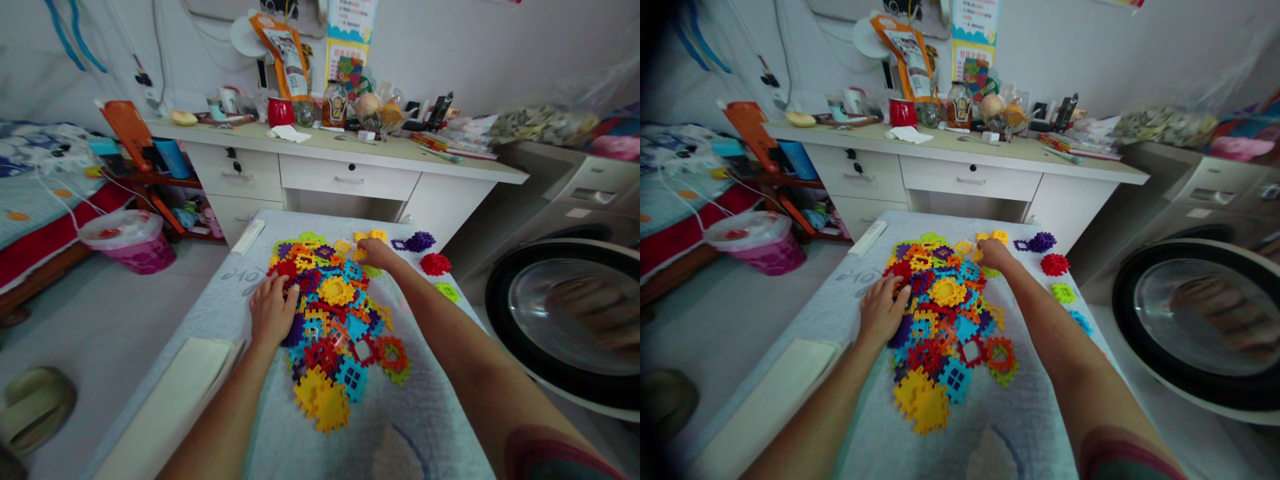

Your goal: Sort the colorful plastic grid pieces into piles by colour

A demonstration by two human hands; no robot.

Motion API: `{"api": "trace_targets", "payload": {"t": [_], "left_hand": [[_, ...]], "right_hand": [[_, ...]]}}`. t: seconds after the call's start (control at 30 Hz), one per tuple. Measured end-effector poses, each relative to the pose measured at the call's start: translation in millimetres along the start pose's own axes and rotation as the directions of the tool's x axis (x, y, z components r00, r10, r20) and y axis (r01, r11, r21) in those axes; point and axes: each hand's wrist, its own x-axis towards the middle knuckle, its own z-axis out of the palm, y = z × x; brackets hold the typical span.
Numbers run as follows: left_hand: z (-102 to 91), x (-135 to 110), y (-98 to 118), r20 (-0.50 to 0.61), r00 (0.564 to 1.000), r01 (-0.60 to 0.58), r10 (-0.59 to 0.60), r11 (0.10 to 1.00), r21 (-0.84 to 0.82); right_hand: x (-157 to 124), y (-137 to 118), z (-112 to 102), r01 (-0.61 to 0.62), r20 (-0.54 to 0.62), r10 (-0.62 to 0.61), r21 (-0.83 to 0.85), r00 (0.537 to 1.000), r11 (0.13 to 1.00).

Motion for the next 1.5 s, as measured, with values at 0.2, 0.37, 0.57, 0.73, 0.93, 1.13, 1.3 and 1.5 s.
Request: {"api": "trace_targets", "payload": {"t": [0.2, 0.37, 0.57, 0.73, 0.93, 1.13, 1.3, 1.5], "left_hand": [[-2.3, -0.6, 1.6, 0.003, 1.000, -0.005, 0.005, 1.000, 0.013], [-3.6, -0.6, 2.9, -0.003, 1.000, 0.000, 0.000, 1.000, 0.015], [-3.6, 0.2, 2.9, 0.014, 1.000, 0.008, -0.008, 1.000, 0.012], [-2.0, -0.4, 1.4, 0.005, 1.000, 0.003, -0.003, 1.000, 0.007], [-2.5, -0.7, 1.6, 0.014, 1.000, 0.008, -0.008, 1.000, 0.001], [-5.2, -0.8, 4.5, 0.019, 1.000, 0.021, -0.021, 1.000, 0.006], [-4.6, -1.2, 4.2, 0.014, 1.000, 0.015, -0.015, 1.000, 0.005], [-4.3, -0.7, 3.7, 0.008, 1.000, 0.009, -0.009, 1.000, 0.016]], "right_hand": [[23.0, 6.2, -21.4, -0.123, -0.175, 0.126, 0.031, 0.976, 0.992], [47.0, 10.0, -23.1, -0.197, -0.156, 0.200, 0.034, 0.967, 0.980], [56.4, 19.4, -8.0, -0.246, -0.070, 0.247, 0.020, 0.967, 0.969], [53.0, 22.7, -0.1, -0.258, -0.089, 0.259, 0.025, 0.962, 0.966], [45.0, 19.1, 2.3, -0.218, -0.156, 0.223, 0.052, 0.962, 0.975], [41.2, 0.2, -0.3, -0.118, -0.125, 0.127, 0.076, 0.984, 0.990], [47.3, -24.5, 1.4, -0.010, -0.021, 0.011, 0.035, 1.000, 0.999], [50.4, -34.6, 2.6, -0.009, 0.004, 0.009, -0.008, 1.000, 1.000]]}}
